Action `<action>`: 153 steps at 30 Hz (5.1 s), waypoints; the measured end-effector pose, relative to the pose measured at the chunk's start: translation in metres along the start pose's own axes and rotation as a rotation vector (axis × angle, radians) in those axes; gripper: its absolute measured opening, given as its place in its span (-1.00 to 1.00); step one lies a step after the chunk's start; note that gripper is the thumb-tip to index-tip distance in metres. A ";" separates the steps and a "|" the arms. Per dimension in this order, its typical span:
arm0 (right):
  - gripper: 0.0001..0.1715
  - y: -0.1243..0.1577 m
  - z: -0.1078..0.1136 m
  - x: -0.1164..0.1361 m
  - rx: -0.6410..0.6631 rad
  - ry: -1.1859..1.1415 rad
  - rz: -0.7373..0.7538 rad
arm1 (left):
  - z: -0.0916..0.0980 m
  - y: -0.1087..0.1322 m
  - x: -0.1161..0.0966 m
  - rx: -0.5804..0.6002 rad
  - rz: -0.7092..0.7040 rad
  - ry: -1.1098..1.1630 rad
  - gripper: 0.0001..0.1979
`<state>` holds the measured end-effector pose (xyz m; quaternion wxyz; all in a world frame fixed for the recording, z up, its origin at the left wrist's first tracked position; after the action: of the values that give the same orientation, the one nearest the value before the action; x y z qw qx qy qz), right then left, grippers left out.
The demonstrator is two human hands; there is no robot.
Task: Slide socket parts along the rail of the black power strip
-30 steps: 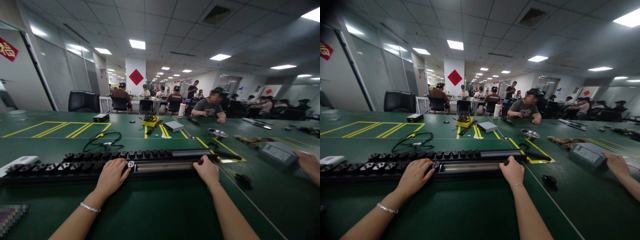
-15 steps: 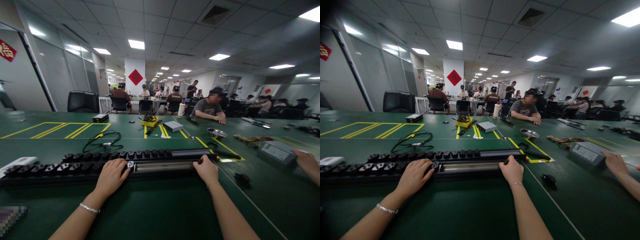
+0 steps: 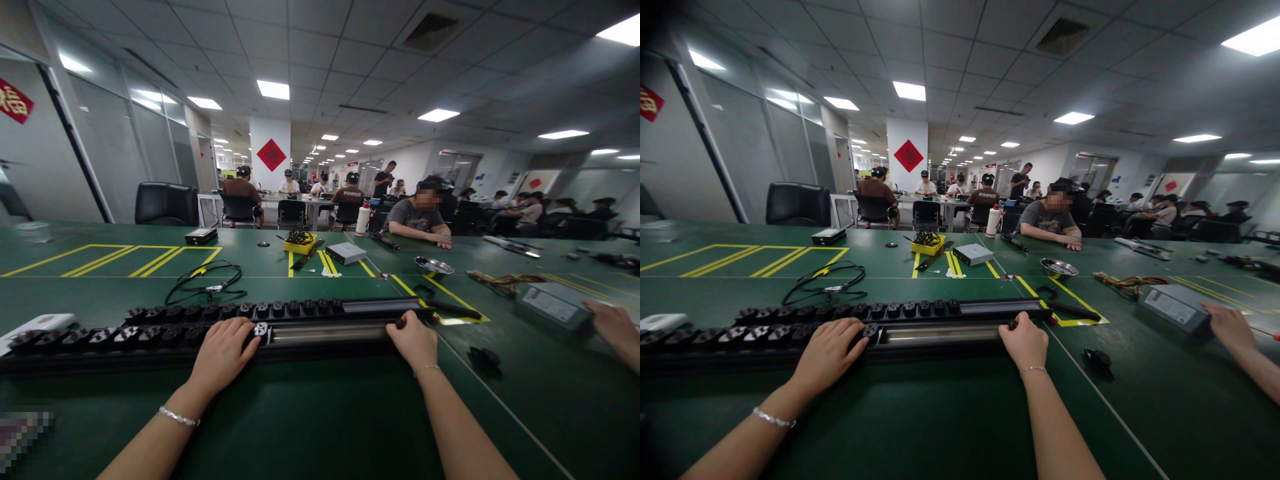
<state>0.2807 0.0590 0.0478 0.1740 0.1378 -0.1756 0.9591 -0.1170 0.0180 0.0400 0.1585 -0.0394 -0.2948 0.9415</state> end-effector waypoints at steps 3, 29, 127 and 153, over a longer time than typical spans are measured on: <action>-0.78 0.000 0.000 -0.001 -0.003 -0.008 -0.014 | 0.001 0.000 -0.001 0.006 0.000 -0.001 -0.69; -0.75 -0.001 -0.007 -0.004 -0.030 -0.019 -0.045 | -0.001 0.000 0.001 0.002 -0.007 -0.008 -0.69; -0.59 -0.010 -0.002 -0.025 -0.007 -0.022 -0.076 | 0.001 -0.001 0.000 -0.002 -0.001 0.000 -0.70; -0.52 -0.015 -0.010 -0.033 -0.040 -0.079 -0.092 | 0.001 0.000 -0.002 -0.035 -0.016 -0.014 -0.71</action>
<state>0.3139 0.0671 0.0324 0.2133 0.1801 -0.1949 0.9403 -0.1157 0.0170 0.0413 0.1632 -0.0333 -0.3128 0.9351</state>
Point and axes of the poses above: each hand's wrist, its own y-axis away from the middle knuckle, its own z-axis out of the back of the hand, x = y × z, the point moved 3 cm from there along -y, towards the middle knuckle, and after that the axes turned 1 degree about -y, right-handed, at the moved point
